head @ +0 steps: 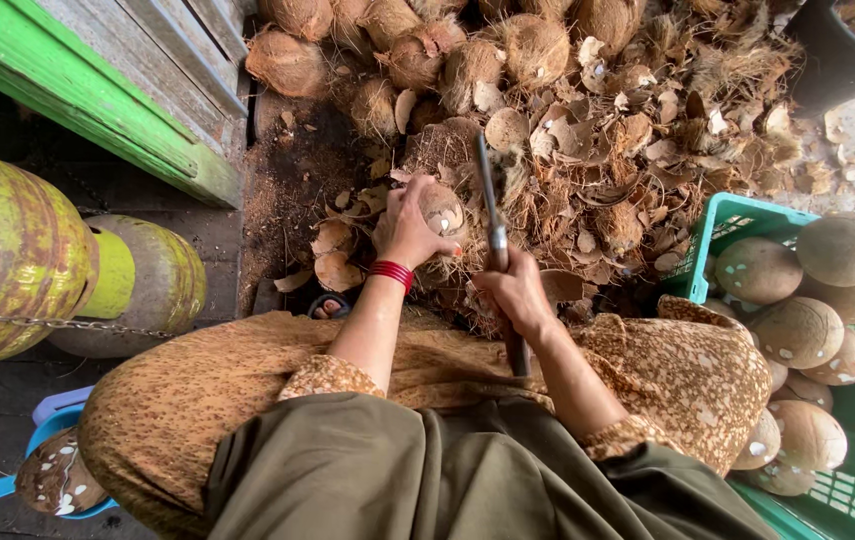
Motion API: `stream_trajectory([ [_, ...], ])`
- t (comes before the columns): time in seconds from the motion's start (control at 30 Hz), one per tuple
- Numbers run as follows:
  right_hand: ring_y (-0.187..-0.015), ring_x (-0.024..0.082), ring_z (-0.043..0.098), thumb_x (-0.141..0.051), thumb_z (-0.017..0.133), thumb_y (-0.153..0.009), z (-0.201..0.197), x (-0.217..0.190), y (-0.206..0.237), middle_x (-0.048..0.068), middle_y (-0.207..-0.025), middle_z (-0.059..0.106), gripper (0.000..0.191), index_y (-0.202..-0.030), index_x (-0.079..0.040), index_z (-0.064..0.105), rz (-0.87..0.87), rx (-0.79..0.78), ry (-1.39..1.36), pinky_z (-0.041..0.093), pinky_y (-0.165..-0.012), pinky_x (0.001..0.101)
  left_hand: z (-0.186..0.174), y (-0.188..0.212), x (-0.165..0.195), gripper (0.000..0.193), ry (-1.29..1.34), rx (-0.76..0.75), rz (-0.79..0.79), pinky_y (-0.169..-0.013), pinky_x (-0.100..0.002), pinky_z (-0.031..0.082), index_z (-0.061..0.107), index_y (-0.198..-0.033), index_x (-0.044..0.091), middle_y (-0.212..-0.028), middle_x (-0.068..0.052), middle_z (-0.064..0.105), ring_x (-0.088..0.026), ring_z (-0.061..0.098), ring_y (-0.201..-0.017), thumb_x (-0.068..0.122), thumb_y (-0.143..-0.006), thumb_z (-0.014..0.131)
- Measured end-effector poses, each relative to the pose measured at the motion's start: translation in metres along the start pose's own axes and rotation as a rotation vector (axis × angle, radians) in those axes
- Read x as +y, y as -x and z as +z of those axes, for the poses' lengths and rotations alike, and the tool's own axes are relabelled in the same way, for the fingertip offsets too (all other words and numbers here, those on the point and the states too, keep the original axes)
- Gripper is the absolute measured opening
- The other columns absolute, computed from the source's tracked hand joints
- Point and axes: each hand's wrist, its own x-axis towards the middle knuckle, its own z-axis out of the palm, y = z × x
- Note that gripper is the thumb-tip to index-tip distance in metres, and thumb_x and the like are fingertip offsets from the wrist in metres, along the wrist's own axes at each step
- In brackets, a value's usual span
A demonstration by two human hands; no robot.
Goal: The person sits on the ground and uses a heavy cleaver to chop the fibrous husk off coconuts one at a time, striking the husk repeatedly and rotating each coconut. Dehusked coconuts are placed into a green plastic crate beside them, and discarded husk piles up on the ground.
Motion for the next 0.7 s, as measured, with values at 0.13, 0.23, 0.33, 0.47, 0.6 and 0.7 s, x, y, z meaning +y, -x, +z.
stream_trajectory([
  [0.13, -0.044, 0.014, 0.052, 0.0, 0.063, -0.087, 0.007, -0.007, 0.007, 0.004, -0.062, 0.056, 0.017, -0.081, -0.008, 0.049, -0.299, 0.129, -0.067, 0.047, -0.033, 0.0302, 0.007, -0.003, -0.003, 0.11, -0.033, 0.071, 0.061, -0.076, -0.047, 0.063, 0.048, -0.134, 0.035, -0.129, -0.01, 0.051, -0.031, 0.063, -0.106, 0.032, -0.039, 0.103],
  [0.23, -0.04, 0.016, 0.05, 0.005, 0.064, -0.082, 0.025, 0.019, -0.006, 0.004, -0.059, 0.055, 0.019, -0.081, -0.008, 0.051, 0.089, 0.001, -0.195, 0.044, -0.034, 0.0317, 0.019, -0.005, -0.003, 0.111, -0.09, 0.128, 0.079, -0.081, -0.057, 0.059, 0.052, -0.13, 0.033, -0.131, -0.012, 0.048, -0.036, 0.058, -0.112, 0.034, -0.034, 0.106],
  [0.33, -0.039, 0.016, 0.048, 0.006, 0.066, -0.079, 0.034, 0.045, -0.016, 0.005, -0.058, 0.054, 0.019, -0.081, -0.007, 0.052, 0.316, -0.071, -0.284, 0.043, -0.035, 0.0318, 0.027, -0.005, -0.005, 0.112, -0.195, 0.215, 0.155, -0.083, -0.064, 0.056, 0.054, -0.128, 0.031, -0.135, -0.014, 0.045, -0.04, 0.055, -0.116, 0.038, -0.03, 0.107],
  [0.47, -0.04, 0.015, 0.049, 0.004, 0.069, -0.079, 0.038, 0.04, -0.013, 0.005, -0.057, 0.055, 0.016, -0.08, -0.003, 0.055, 0.223, -0.037, -0.127, 0.041, -0.036, 0.0304, 0.025, 0.005, -0.02, 0.112, 0.022, 0.219, 0.135, -0.083, -0.047, 0.063, 0.05, -0.133, 0.031, -0.125, -0.007, 0.049, -0.031, 0.06, -0.112, 0.036, -0.034, 0.102],
  [0.6, -0.042, 0.015, 0.051, 0.0, 0.07, -0.082, 0.019, 0.002, 0.005, 0.005, -0.06, 0.058, 0.014, -0.082, -0.007, 0.057, 0.178, -0.088, -0.024, 0.042, -0.035, 0.0306, 0.029, 0.016, -0.021, 0.112, 0.119, 0.344, 0.216, -0.086, -0.045, 0.063, 0.048, -0.131, 0.033, -0.125, -0.006, 0.049, -0.031, 0.059, -0.115, 0.035, -0.033, 0.102],
  [0.7, -0.045, 0.013, 0.054, 0.0, 0.067, -0.084, 0.001, -0.014, 0.019, 0.005, -0.064, 0.06, 0.014, -0.082, -0.009, 0.057, 0.01, -0.039, -0.061, 0.047, -0.037, 0.0295, 0.036, 0.019, -0.011, 0.103, 0.024, 0.311, 0.207, -0.078, -0.045, 0.065, 0.048, -0.128, 0.035, -0.131, -0.007, 0.047, -0.035, 0.057, -0.118, 0.026, -0.04, 0.1],
])
